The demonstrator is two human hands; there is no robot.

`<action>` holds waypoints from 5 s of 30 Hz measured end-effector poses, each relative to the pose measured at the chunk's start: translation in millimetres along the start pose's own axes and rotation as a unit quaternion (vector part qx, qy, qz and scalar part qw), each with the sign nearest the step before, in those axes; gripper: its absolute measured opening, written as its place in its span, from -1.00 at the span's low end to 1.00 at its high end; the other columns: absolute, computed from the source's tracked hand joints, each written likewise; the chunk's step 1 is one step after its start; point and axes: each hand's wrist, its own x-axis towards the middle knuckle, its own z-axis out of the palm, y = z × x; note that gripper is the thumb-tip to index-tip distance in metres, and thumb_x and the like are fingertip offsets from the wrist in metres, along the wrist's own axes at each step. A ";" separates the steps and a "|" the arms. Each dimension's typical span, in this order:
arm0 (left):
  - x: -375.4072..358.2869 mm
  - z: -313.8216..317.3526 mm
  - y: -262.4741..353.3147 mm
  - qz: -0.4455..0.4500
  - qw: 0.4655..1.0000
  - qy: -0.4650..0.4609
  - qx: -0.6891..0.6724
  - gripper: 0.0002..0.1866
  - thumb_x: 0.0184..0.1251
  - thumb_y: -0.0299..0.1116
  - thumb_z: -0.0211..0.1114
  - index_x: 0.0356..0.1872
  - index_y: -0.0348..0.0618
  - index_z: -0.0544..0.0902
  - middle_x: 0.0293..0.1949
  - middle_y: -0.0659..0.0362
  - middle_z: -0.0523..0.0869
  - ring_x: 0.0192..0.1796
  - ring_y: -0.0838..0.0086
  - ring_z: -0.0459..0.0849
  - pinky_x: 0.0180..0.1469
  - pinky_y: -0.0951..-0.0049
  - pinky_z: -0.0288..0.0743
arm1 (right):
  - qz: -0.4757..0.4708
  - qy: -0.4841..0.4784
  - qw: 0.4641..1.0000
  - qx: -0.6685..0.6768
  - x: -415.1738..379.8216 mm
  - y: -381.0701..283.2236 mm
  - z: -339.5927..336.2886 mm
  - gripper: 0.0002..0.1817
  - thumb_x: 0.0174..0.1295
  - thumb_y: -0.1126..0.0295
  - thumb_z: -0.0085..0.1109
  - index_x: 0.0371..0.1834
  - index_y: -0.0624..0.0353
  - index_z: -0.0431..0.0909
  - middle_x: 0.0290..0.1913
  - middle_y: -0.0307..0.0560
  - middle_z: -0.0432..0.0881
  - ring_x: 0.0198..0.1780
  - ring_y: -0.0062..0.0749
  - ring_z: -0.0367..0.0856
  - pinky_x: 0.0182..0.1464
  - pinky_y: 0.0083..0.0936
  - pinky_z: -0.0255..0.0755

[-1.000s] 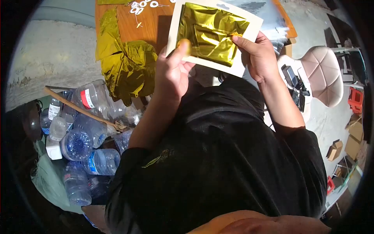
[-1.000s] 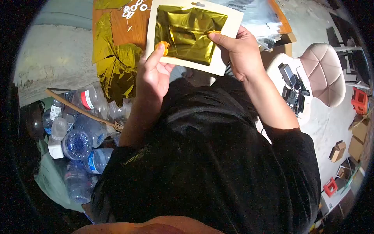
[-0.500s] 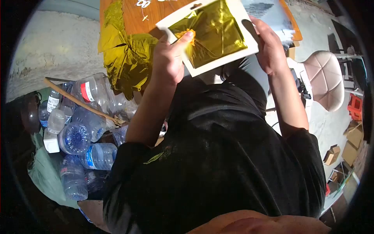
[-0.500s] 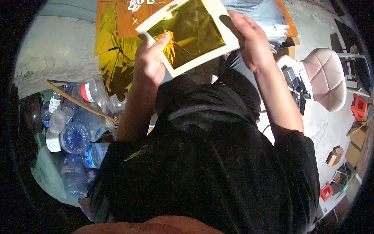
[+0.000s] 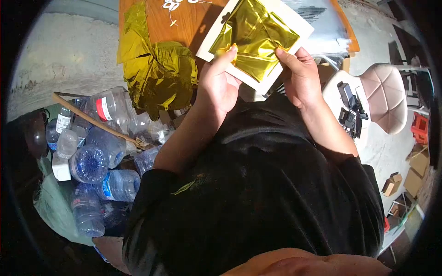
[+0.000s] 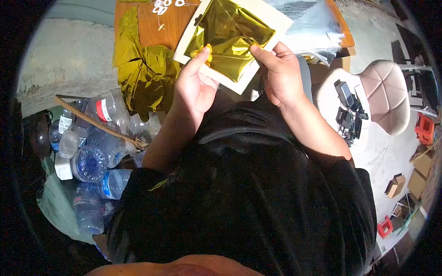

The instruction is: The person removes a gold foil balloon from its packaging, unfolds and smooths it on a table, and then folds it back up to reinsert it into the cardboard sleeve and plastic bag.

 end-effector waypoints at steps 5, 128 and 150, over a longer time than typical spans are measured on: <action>1.6 -6.4 -7.7 -0.029 1.000 -0.001 -0.003 -0.61 0.56 -0.45 0.26 0.33 -0.29 0.53 0.16 0.05 0.72 0.22 0.28 0.73 0.33 0.16 0.60 | 0.033 0.017 0.999 0.014 1.1 -0.5 -11.4 -0.70 0.51 0.51 0.14 0.26 0.27 0.59 0.23 0.00 0.72 0.23 -0.31 0.68 0.35 -0.32 0.48; 35.6 119.9 80.6 0.093 0.524 -0.367 0.763 -0.76 0.47 -0.43 0.32 0.05 -0.29 0.77 -0.09 -0.13 0.85 -0.16 0.19 0.84 -0.03 0.34 0.69 | 0.020 -0.128 0.962 -0.240 -30.6 -20.2 -28.7 -0.68 0.44 0.63 0.27 0.23 0.29 0.56 -0.02 -0.21 0.76 -0.05 -0.67 0.69 0.04 -0.63 0.61; 34.0 119.5 74.8 -0.171 0.607 -0.287 0.721 -0.67 0.48 -0.35 0.36 0.13 -0.35 0.70 -0.08 -0.14 0.79 -0.05 0.18 0.79 0.06 0.25 0.66 | 0.028 -0.132 0.961 -0.241 -29.4 -22.5 -24.6 -0.65 0.47 0.60 0.25 0.29 0.30 0.54 -0.03 -0.24 0.74 -0.08 -0.70 0.67 0.00 -0.65 0.58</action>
